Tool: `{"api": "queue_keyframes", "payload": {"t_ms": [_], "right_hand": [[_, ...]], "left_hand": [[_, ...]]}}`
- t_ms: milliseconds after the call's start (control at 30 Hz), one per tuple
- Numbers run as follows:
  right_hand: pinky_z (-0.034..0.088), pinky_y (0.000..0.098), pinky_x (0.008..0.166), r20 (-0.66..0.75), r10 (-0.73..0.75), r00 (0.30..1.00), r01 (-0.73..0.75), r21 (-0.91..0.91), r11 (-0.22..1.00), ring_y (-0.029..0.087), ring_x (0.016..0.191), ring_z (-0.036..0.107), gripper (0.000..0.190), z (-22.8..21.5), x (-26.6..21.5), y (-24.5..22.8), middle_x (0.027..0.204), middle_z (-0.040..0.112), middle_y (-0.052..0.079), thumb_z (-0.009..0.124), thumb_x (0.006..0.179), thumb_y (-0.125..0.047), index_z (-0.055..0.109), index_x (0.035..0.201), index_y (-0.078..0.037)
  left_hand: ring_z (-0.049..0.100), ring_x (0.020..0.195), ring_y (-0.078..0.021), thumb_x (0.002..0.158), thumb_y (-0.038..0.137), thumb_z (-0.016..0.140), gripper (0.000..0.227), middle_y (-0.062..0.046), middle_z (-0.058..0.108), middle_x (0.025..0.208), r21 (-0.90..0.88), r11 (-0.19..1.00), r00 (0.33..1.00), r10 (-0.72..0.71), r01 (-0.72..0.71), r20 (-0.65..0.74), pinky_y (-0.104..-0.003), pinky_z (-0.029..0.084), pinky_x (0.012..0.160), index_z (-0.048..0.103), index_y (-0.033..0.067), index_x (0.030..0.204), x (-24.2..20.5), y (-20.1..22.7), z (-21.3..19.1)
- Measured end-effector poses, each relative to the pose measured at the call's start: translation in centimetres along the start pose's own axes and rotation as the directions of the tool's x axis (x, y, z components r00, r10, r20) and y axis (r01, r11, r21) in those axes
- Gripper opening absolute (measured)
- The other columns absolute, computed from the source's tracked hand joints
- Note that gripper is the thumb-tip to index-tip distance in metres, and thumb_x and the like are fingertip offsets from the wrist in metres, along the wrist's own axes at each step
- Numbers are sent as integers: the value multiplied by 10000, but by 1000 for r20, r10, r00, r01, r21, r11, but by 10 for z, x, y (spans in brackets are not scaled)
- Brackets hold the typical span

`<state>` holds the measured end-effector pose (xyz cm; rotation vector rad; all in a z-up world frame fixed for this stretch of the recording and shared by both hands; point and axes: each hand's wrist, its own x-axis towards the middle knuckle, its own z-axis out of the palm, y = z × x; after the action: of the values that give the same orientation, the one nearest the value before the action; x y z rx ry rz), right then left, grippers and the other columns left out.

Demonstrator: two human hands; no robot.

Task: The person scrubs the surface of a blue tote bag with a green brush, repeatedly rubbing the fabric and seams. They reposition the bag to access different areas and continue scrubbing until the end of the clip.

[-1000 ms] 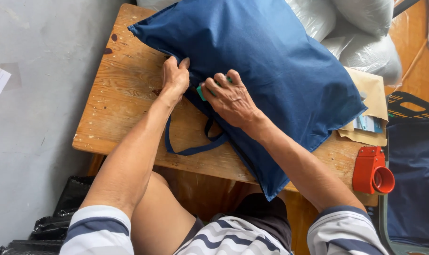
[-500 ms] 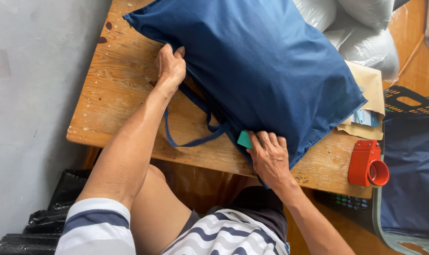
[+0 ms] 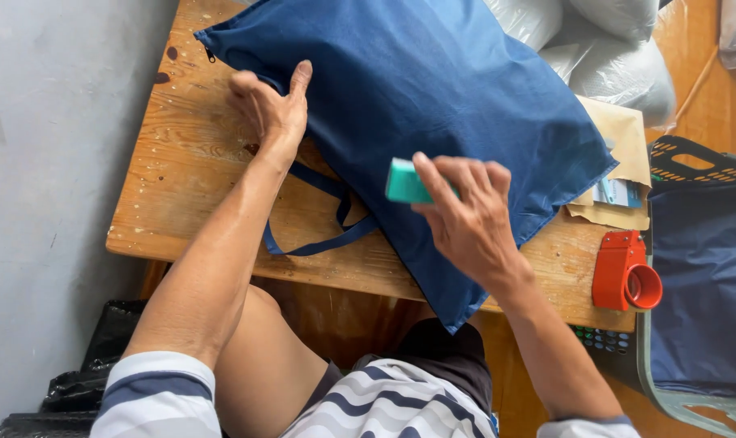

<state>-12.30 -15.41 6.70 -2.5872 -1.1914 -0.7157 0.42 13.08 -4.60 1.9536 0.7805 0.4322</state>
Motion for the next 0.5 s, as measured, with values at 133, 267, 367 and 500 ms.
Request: {"api": "queue_keyframes", "payload": {"t_ms": [133, 267, 367, 500], "right_hand": [[310, 434, 928, -15, -78, 997, 74, -180, 981, 282, 1055, 623, 473, 33, 60, 38, 1214, 606, 64, 842, 967, -123, 558, 1346, -134], [301, 450, 958, 44, -173, 984, 178, -207, 962, 267, 1073, 586, 422, 58, 64, 60, 1216, 570, 49, 752, 943, -54, 608, 1333, -126], [310, 441, 931, 116, -106, 988, 123, -156, 980, 261, 1082, 579, 483, 50, 34, 52, 1214, 575, 24, 813, 914, -150, 601, 1348, -135], [298, 394, 940, 137, -33, 990, 60, -202, 978, 208, 1052, 629, 307, 42, -29, 35, 1188, 617, -38, 694, 999, -155, 634, 1297, -197]], "left_hand": [[537, 1153, -341, 921, 601, 796, 628, -133, 496, 1237, 128, 760, 699, 640, -637, -319, -500, 548, 809, 493, 153, 1241, -1, 47, 4], [409, 1292, -356, 1055, 439, 401, 394, -147, 577, 1355, -320, 649, 635, 755, -690, 162, -563, 209, 1054, 637, 125, 1026, -24, 72, 36], [44, 1551, -390, 997, 669, 309, 569, -105, 262, 1651, -157, 705, 562, 662, -692, 497, -723, -100, 1174, 501, 264, 1348, -38, 60, 47], [-124, 1579, -395, 822, 973, 408, 1094, -55, -24, 1745, 123, 549, 501, 618, -827, 606, -749, -129, 1182, 173, 352, 1691, -48, 53, 45]]}}
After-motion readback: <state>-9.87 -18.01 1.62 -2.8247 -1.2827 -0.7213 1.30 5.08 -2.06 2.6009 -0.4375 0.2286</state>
